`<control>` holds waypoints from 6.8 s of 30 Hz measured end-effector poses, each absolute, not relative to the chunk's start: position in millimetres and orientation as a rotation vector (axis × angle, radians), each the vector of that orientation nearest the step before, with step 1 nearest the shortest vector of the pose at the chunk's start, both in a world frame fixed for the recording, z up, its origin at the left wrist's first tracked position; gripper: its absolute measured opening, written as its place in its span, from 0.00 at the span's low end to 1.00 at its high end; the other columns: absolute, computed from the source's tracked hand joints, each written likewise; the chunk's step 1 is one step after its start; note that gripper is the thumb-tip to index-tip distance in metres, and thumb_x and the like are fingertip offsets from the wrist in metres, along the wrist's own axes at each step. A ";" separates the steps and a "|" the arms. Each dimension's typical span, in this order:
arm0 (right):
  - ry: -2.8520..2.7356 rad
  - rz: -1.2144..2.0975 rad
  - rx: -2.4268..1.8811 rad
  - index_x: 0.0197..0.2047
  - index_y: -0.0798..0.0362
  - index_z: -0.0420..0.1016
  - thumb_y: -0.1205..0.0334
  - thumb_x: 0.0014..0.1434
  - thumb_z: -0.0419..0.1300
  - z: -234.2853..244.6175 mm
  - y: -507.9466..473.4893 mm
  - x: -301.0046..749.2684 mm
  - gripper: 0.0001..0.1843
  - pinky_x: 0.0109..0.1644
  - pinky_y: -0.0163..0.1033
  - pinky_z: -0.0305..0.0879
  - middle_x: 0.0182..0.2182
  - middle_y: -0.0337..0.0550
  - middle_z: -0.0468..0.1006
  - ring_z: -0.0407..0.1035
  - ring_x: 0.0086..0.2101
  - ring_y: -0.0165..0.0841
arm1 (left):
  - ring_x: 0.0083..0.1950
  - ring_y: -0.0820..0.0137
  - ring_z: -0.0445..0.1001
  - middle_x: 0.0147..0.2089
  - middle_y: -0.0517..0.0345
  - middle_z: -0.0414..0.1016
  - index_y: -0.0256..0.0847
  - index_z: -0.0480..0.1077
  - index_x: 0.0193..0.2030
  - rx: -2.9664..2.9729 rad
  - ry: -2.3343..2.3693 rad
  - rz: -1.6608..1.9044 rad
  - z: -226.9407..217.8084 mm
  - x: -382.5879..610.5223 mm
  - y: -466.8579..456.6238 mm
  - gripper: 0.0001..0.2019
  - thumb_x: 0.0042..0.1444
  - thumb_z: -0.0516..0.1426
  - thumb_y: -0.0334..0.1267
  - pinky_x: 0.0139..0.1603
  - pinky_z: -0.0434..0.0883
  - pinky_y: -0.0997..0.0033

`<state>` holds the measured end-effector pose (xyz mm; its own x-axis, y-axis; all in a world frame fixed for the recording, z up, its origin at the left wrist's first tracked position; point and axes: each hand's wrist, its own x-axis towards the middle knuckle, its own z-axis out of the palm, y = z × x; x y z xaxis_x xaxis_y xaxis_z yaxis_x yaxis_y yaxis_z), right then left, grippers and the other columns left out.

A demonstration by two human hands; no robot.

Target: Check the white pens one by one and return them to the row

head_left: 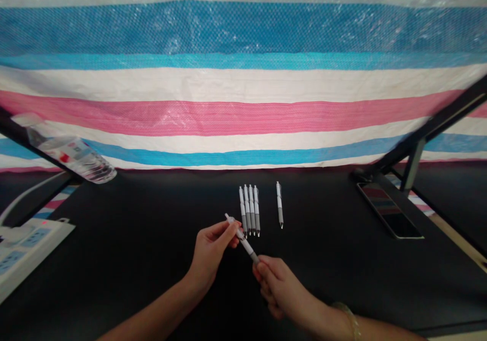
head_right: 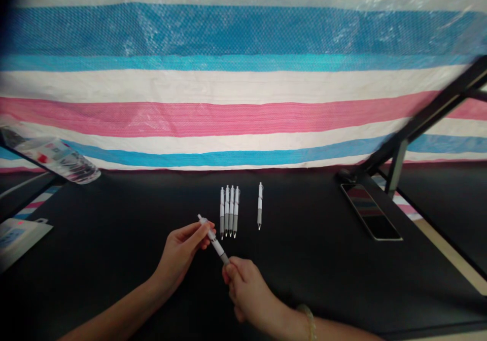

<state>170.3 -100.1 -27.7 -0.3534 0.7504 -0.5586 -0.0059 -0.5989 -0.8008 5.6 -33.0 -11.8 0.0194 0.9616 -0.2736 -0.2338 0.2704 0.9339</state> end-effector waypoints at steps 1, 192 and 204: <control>-0.995 1.996 -1.372 0.32 0.48 0.59 0.26 0.53 0.55 -28.6 -100.3 170.2 0.31 0.11 0.28 0.47 0.16 0.23 0.50 0.43 0.14 0.21 | 0.27 0.76 0.70 0.29 0.53 0.81 0.37 0.84 0.32 0.827 1.167 1.120 -11.2 5.4 -33.0 0.16 0.46 0.72 0.50 0.27 0.68 0.79; -0.741 2.294 -0.963 0.41 0.57 0.67 0.35 0.62 0.57 -24.1 -95.1 182.2 0.29 0.18 0.30 0.65 0.40 0.54 0.79 0.76 0.20 0.31 | 0.34 0.69 0.77 0.33 0.53 0.81 0.37 0.80 0.38 0.773 1.142 1.148 0.2 0.0 -26.3 0.16 0.53 0.68 0.49 0.32 0.74 0.76; -0.741 2.281 -0.926 0.39 0.61 0.73 0.38 0.61 0.60 -21.6 -93.7 182.5 0.29 0.17 0.29 0.65 0.37 0.54 0.80 0.76 0.20 0.32 | 0.35 0.69 0.77 0.33 0.53 0.80 0.37 0.80 0.38 0.768 1.109 1.144 -0.5 -0.2 -26.7 0.16 0.54 0.67 0.49 0.33 0.75 0.76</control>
